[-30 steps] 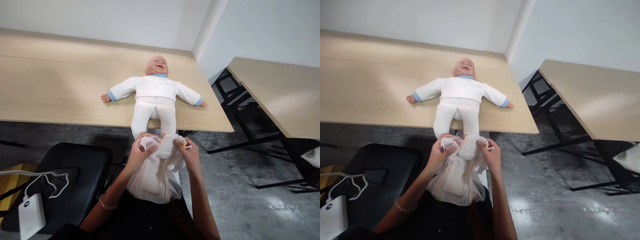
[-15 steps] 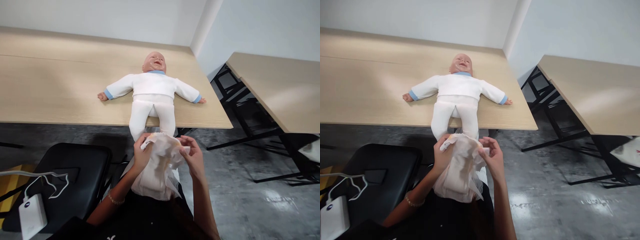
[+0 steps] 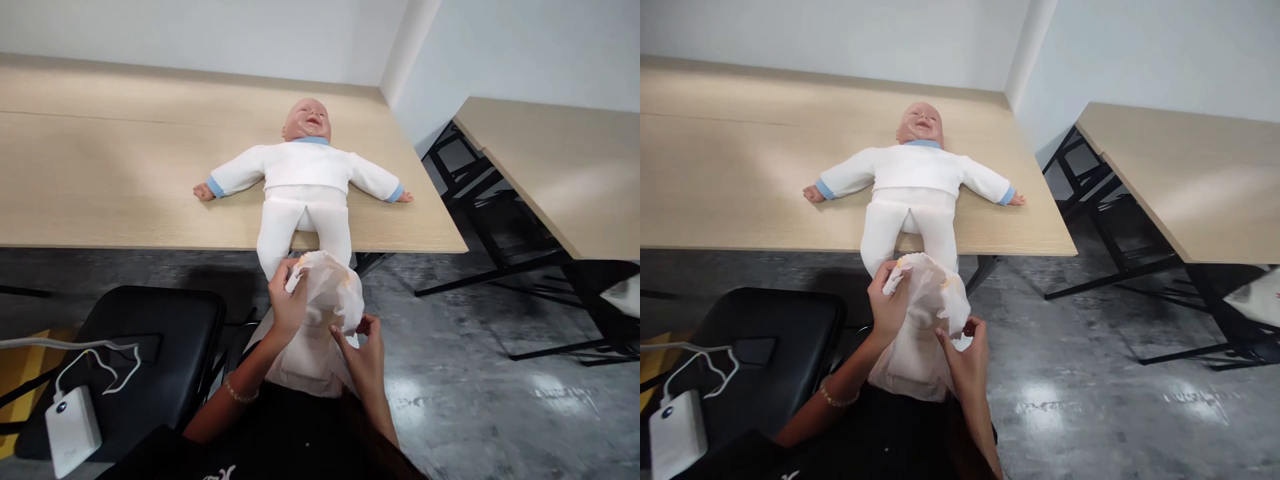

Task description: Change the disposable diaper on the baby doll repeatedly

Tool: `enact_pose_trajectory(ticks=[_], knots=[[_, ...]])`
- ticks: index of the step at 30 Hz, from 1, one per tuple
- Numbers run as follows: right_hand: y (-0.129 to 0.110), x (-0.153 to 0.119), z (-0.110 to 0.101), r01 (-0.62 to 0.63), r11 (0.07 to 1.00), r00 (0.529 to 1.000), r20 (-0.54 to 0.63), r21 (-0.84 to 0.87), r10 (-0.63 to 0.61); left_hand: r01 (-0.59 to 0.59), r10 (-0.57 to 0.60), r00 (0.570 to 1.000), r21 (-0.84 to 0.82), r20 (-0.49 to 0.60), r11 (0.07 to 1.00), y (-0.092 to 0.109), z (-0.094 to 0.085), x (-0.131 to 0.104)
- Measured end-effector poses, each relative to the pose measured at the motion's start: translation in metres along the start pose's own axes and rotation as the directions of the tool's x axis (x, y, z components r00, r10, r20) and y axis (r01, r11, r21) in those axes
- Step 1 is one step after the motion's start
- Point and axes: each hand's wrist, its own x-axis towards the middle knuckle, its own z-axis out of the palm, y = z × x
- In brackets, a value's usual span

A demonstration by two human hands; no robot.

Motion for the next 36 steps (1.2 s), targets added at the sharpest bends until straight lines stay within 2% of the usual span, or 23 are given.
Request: enact_pose_trajectory(ticks=[3,7,10,13,15,17,19,22,24,26,28,30,33,36], knots=[[0.002,0.002,-0.002,0.028,1.000,0.997,-0.073,-0.014,-0.029,-0.050,0.050,0.999,0.031,-0.005,0.998,-0.003,0.000,0.001],[0.004,0.003,-0.009,0.208,0.971,0.965,-0.133,-0.120,-0.224,-0.059,0.059,0.998,0.046,-0.018,0.997,-0.005,0.000,0.001],[0.003,0.004,-0.017,0.264,0.950,0.946,-0.144,-0.168,-0.289,-0.074,0.075,0.997,0.065,0.001,0.995,-0.007,-0.001,0.002],[-0.001,0.006,-0.024,0.177,0.979,0.976,-0.111,-0.098,-0.187,-0.096,0.096,0.995,0.104,0.001,0.990,-0.010,-0.002,0.002],[-0.005,0.008,-0.028,0.055,0.997,0.995,-0.087,0.058,-0.050,-0.123,0.124,0.992,0.134,0.001,0.983,-0.011,-0.003,0.002],[-0.009,0.009,-0.033,-0.044,0.971,0.995,-0.079,0.233,0.064,-0.147,0.147,0.989,0.157,0.011,0.977,-0.012,-0.004,0.003],[-0.011,0.013,-0.039,-0.064,0.947,0.993,-0.075,0.316,0.092,-0.152,0.149,0.988,0.159,0.027,0.976,-0.011,-0.004,0.003],[-0.009,0.029,-0.044,0.013,0.936,0.996,-0.091,0.351,0.020,-0.125,0.121,0.992,0.116,0.035,0.985,-0.005,-0.004,0.004],[-0.007,0.048,-0.043,0.054,0.868,0.985,-0.170,0.493,0.035,-0.075,0.073,0.997,0.069,0.032,0.995,0.000,-0.004,0.005],[-0.006,0.071,-0.038,0.020,0.702,0.969,-0.187,0.712,0.162,0.013,-0.014,0.999,0.014,0.040,1.000,0.006,-0.004,0.004],[-0.006,0.091,-0.030,-0.130,0.513,0.955,-0.032,0.848,0.296,0.126,-0.124,0.990,-0.034,0.065,0.991,0.011,-0.006,0.004],[-0.007,0.102,-0.022,-0.339,0.404,0.913,0.195,0.849,0.357,0.231,-0.224,0.969,-0.070,0.101,0.970,0.015,-0.007,0.002],[-0.005,0.096,-0.015,-0.546,0.360,0.832,0.440,0.757,0.337,0.318,-0.304,0.943,-0.105,0.133,0.942,0.018,-0.008,0.001],[0.004,0.073,-0.012,-0.590,0.329,0.807,0.530,0.737,0.259,0.385,-0.370,0.920,-0.132,0.126,0.913,0.019,-0.006,-0.001]])
